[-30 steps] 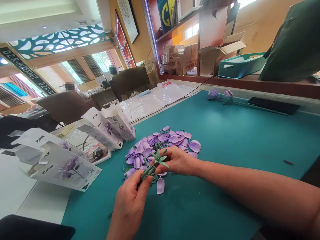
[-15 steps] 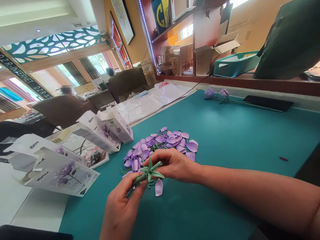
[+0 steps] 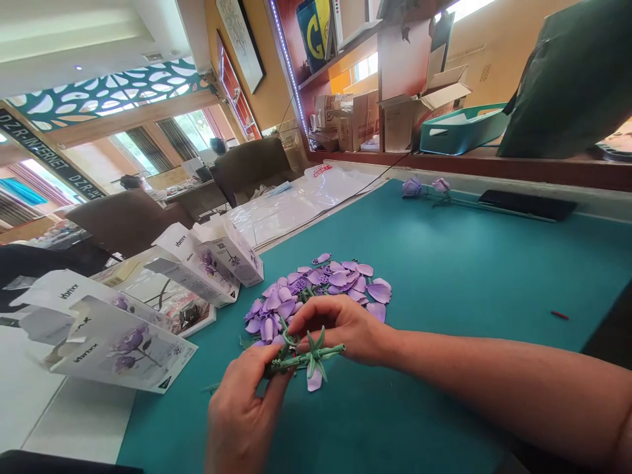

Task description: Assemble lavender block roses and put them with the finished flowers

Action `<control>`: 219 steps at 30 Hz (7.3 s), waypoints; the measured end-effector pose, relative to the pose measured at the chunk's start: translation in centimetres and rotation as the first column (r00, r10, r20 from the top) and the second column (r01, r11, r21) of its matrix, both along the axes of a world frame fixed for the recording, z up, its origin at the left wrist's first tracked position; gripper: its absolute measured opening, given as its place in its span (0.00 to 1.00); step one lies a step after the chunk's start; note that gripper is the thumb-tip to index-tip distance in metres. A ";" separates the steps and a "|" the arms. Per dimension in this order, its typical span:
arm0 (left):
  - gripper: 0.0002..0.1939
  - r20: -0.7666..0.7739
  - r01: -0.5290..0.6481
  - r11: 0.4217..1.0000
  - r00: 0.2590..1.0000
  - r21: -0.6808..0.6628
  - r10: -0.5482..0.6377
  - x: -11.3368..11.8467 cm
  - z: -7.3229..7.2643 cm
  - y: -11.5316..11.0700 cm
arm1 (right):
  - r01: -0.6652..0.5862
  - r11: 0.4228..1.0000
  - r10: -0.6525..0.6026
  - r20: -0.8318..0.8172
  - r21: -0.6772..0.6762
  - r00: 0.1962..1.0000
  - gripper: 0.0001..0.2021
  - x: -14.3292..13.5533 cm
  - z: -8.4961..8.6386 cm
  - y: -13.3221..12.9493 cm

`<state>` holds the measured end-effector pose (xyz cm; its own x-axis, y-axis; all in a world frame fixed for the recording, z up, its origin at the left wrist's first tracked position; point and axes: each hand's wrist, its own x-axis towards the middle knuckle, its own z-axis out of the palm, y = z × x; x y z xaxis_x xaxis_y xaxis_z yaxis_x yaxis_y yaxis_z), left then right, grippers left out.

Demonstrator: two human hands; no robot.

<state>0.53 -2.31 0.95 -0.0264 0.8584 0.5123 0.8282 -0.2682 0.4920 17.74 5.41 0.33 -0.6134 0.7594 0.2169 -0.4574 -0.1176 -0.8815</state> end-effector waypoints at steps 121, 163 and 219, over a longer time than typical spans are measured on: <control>0.17 0.982 0.383 0.920 0.191 -0.081 0.007 -1.2 6.3 -1.4 | -0.058 0.434 -0.556 0.318 0.899 0.768 0.06 -6.8 -0.8 1.6; 0.19 0.945 0.478 0.819 0.085 -0.317 0.316 0.5 2.4 1.9 | 0.468 0.759 -0.637 0.368 0.452 0.678 0.07 7.9 1.9 8.7; 0.19 0.936 0.592 0.736 0.099 -0.328 0.338 2.1 0.5 1.8 | 0.024 0.761 -0.428 0.474 0.648 0.770 0.10 3.5 0.6 4.5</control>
